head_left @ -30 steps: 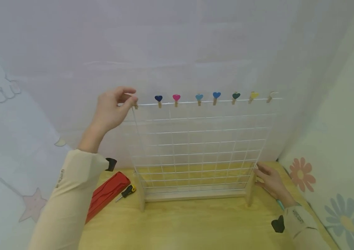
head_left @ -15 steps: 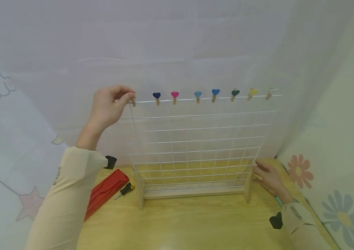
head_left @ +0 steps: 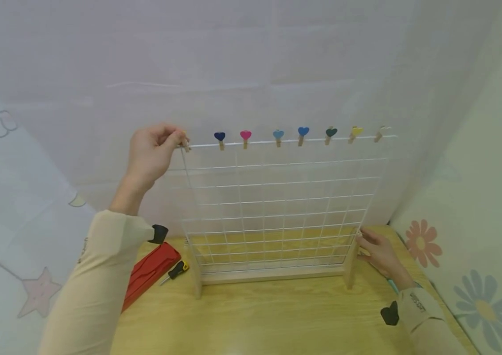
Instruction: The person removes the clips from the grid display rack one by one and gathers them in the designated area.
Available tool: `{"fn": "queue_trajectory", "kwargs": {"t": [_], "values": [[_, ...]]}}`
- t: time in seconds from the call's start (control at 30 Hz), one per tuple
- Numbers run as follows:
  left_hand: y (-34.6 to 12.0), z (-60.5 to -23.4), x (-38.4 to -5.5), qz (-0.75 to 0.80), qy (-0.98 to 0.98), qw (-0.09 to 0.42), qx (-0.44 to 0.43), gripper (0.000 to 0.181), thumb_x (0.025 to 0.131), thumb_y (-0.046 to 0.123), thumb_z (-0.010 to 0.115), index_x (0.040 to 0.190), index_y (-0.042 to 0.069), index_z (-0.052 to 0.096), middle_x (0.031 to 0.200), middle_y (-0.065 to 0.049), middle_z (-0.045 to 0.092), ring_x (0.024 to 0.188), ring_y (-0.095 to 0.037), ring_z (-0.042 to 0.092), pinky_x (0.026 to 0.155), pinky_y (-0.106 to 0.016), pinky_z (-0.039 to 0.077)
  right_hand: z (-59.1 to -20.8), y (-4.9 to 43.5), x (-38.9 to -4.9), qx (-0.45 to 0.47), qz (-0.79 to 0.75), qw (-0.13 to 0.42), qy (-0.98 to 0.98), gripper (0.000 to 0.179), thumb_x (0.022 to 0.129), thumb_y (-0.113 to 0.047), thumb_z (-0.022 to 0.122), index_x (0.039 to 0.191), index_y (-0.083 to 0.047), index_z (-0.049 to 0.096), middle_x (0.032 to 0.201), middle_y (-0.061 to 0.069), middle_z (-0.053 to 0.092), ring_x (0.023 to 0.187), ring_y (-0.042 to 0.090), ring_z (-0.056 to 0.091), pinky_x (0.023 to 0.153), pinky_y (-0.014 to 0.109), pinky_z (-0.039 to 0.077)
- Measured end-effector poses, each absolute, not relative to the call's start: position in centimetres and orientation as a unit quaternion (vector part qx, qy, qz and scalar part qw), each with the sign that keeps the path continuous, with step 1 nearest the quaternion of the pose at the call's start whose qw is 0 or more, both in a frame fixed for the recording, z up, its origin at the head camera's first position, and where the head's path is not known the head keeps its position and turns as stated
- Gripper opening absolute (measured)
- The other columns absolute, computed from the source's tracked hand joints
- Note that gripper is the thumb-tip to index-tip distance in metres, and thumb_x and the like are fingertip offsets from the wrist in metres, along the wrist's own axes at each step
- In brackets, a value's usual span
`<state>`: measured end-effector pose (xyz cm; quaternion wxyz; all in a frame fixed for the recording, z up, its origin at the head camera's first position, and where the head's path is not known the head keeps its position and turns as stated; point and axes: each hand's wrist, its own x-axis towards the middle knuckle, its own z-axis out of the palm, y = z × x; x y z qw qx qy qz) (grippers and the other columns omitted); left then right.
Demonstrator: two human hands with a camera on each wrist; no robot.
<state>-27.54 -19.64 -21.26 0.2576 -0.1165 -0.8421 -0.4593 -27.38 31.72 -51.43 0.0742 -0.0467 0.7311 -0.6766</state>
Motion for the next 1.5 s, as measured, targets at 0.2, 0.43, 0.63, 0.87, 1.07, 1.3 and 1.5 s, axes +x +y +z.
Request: {"fn": "queue_trajectory", "kwargs": {"t": [0.2,0.43,0.63,0.87,1.07,1.3,1.5], "values": [[-20.0,-20.7,-27.3,-0.528,-0.799,0.270,-0.097,0.021,0.095,0.024,0.062,0.095,0.005,0.071,0.082,0.010,0.069,0.087,-0.007,0.057,0.058,-0.022,0.032,-51.2,31.4,-27.5,-0.045,-0.670,0.074,0.738,0.072,0.101,-0.024,0.050,0.150,0.005,0.006,0.154,0.032,0.006,0.135,0.046,0.019,0.095,0.047,0.046],[-20.6,-19.6,-26.2,-0.562,-0.749,0.318,-0.147,0.016,0.091,0.019,0.066,0.100,0.007,0.072,0.085,0.009,0.070,0.078,-0.009,0.059,0.070,-0.020,0.037,-51.2,31.4,-27.2,-0.040,-0.668,0.072,0.740,0.071,0.102,-0.024,0.049,0.150,0.006,0.006,0.154,0.032,0.006,0.134,0.043,0.026,0.095,0.048,0.046],[-21.8,-20.1,-23.9,-0.646,-0.673,0.285,-0.219,0.017,0.091,0.007,0.064,0.105,-0.001,0.070,0.088,-0.006,0.069,0.081,-0.017,0.064,0.076,-0.019,0.051,-51.5,31.6,-27.1,-0.039,-0.664,0.070,0.743,0.071,0.102,-0.025,0.049,0.150,0.006,0.007,0.153,0.032,0.008,0.132,0.040,0.031,0.095,0.048,0.046],[-23.5,-23.1,-21.5,-0.702,-0.642,0.226,-0.209,0.019,0.091,0.001,0.063,0.107,-0.007,0.067,0.089,-0.010,0.068,0.077,-0.017,0.066,0.071,-0.021,0.055,-51.6,31.9,-27.3,-0.051,-0.670,0.073,0.737,0.073,0.102,-0.026,0.048,0.150,0.006,0.003,0.154,0.030,0.001,0.137,0.049,0.015,0.096,0.051,0.044],[-25.6,-26.9,-19.9,-0.724,-0.645,0.171,-0.175,0.019,0.092,0.000,0.061,0.108,-0.006,0.067,0.091,-0.008,0.068,0.080,-0.016,0.066,0.072,-0.023,0.055,-51.6,31.9,-27.5,-0.051,-0.672,0.072,0.736,0.073,0.102,-0.027,0.049,0.150,0.006,0.004,0.154,0.031,0.002,0.137,0.049,0.015,0.095,0.051,0.044],[-26.8,-33.0,-19.8,-0.667,-0.726,0.115,-0.117,0.017,0.095,0.009,0.061,0.108,0.007,0.070,0.093,0.002,0.069,0.078,-0.008,0.064,0.070,-0.019,0.054,-51.5,32.0,-27.5,-0.042,-0.667,0.070,0.741,0.072,0.102,-0.028,0.049,0.151,0.004,0.006,0.154,0.030,0.005,0.136,0.048,0.018,0.094,0.048,0.046],[-26.8,-37.9,-19.8,-0.619,-0.780,0.060,-0.069,0.022,0.095,0.017,0.061,0.113,0.005,0.068,0.091,0.007,0.069,0.078,-0.009,0.064,0.071,-0.021,0.054,-51.4,31.7,-27.3,-0.034,-0.672,0.073,0.736,0.072,0.102,-0.025,0.050,0.150,0.004,0.005,0.155,0.030,0.001,0.139,0.047,0.014,0.097,0.049,0.043]]}}
